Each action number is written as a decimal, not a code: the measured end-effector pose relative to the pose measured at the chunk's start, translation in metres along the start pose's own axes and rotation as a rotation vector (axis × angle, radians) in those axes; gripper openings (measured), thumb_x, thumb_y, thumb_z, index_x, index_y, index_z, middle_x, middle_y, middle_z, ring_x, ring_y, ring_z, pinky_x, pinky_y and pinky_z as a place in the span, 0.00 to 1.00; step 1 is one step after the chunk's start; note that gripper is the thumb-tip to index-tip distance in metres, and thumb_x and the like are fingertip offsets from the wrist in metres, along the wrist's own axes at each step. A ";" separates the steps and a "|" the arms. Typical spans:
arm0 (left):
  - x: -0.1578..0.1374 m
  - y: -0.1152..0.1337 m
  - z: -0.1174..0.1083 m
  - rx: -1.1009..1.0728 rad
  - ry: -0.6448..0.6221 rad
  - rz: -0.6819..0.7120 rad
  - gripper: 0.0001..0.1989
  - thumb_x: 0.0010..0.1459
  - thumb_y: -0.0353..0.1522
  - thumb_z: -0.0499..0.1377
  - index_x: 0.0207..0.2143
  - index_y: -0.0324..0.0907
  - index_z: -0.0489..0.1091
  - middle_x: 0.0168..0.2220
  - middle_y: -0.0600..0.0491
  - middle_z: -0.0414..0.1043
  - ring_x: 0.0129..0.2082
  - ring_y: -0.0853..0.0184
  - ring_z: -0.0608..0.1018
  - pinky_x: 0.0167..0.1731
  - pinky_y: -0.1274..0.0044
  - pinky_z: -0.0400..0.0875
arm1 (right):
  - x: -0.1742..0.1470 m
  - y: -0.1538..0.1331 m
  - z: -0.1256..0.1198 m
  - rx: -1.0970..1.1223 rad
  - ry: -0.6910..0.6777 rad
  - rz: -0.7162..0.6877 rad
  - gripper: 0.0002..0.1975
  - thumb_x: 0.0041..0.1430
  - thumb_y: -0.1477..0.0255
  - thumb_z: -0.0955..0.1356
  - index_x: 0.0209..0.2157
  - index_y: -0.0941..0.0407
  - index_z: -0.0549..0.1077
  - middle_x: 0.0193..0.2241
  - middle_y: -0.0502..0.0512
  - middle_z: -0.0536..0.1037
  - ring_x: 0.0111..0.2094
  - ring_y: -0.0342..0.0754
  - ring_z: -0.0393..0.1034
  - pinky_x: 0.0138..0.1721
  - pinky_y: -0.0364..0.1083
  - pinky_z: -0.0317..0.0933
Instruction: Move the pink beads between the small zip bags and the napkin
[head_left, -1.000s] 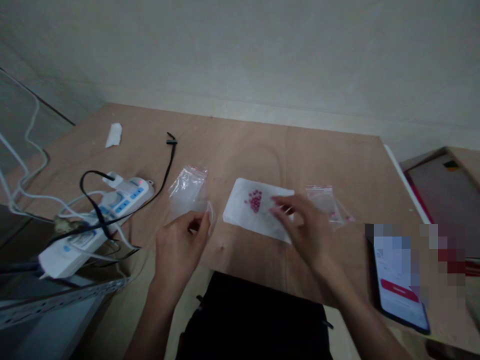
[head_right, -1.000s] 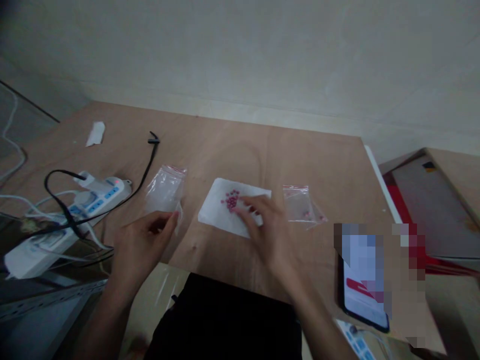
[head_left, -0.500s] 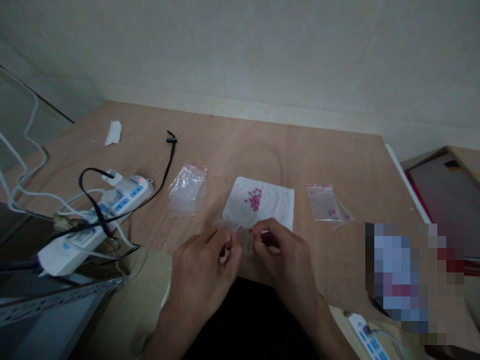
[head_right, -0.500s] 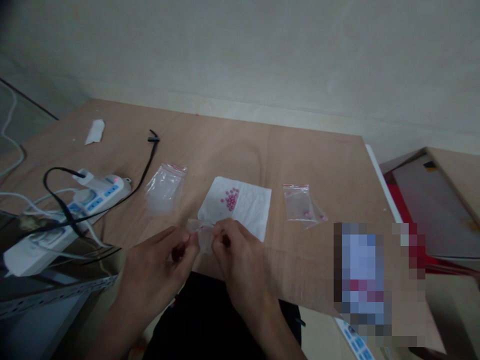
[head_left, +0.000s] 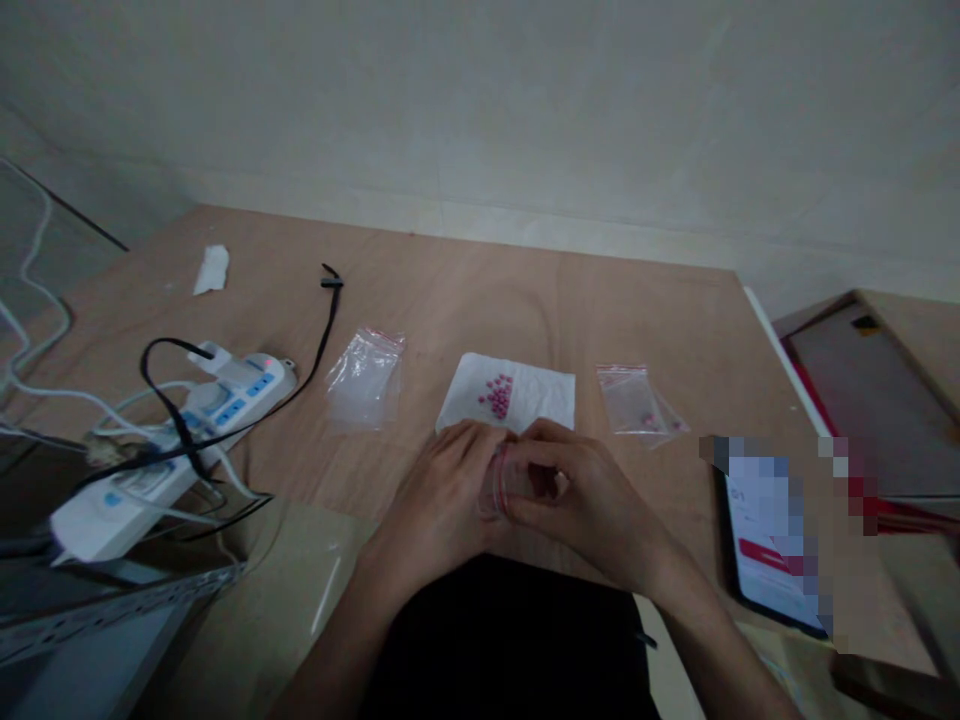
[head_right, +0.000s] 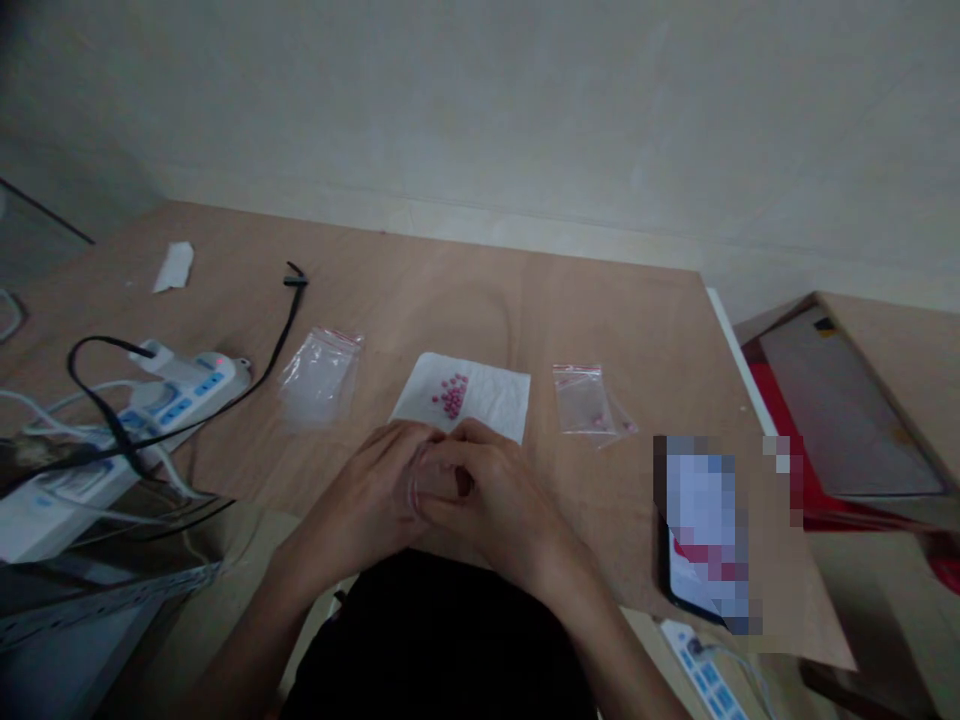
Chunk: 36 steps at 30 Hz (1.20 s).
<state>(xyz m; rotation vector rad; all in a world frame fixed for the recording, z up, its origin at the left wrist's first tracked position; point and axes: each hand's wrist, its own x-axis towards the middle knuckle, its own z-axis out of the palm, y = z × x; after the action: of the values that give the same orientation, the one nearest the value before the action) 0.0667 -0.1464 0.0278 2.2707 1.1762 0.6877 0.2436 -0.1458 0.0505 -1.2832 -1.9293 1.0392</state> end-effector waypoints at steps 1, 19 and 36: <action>0.002 -0.004 0.004 -0.025 0.026 -0.030 0.10 0.55 0.30 0.61 0.39 0.44 0.65 0.38 0.51 0.73 0.41 0.61 0.76 0.42 0.69 0.72 | 0.006 0.006 -0.005 -0.006 0.045 -0.032 0.04 0.54 0.74 0.71 0.30 0.52 0.80 0.31 0.51 0.74 0.26 0.41 0.68 0.26 0.41 0.63; -0.019 -0.018 0.004 -0.117 0.167 -0.277 0.09 0.55 0.37 0.62 0.32 0.43 0.67 0.25 0.58 0.71 0.24 0.71 0.74 0.27 0.79 0.70 | 0.099 0.103 -0.021 -0.442 -0.133 -0.259 0.09 0.57 0.79 0.68 0.31 0.53 0.81 0.34 0.56 0.80 0.39 0.50 0.73 0.42 0.48 0.65; 0.024 -0.013 0.031 -0.285 0.468 -0.186 0.15 0.49 0.35 0.64 0.36 0.44 0.61 0.27 0.59 0.62 0.27 0.71 0.69 0.30 0.78 0.66 | 0.089 0.058 -0.036 -0.520 -0.031 -0.278 0.05 0.57 0.78 0.69 0.34 0.60 0.79 0.31 0.57 0.79 0.30 0.45 0.70 0.32 0.43 0.61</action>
<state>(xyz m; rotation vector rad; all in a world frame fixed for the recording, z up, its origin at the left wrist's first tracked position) 0.0907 -0.1257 0.0015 1.7880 1.3709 1.2668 0.2686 -0.0394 0.0245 -1.2064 -2.4142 0.4315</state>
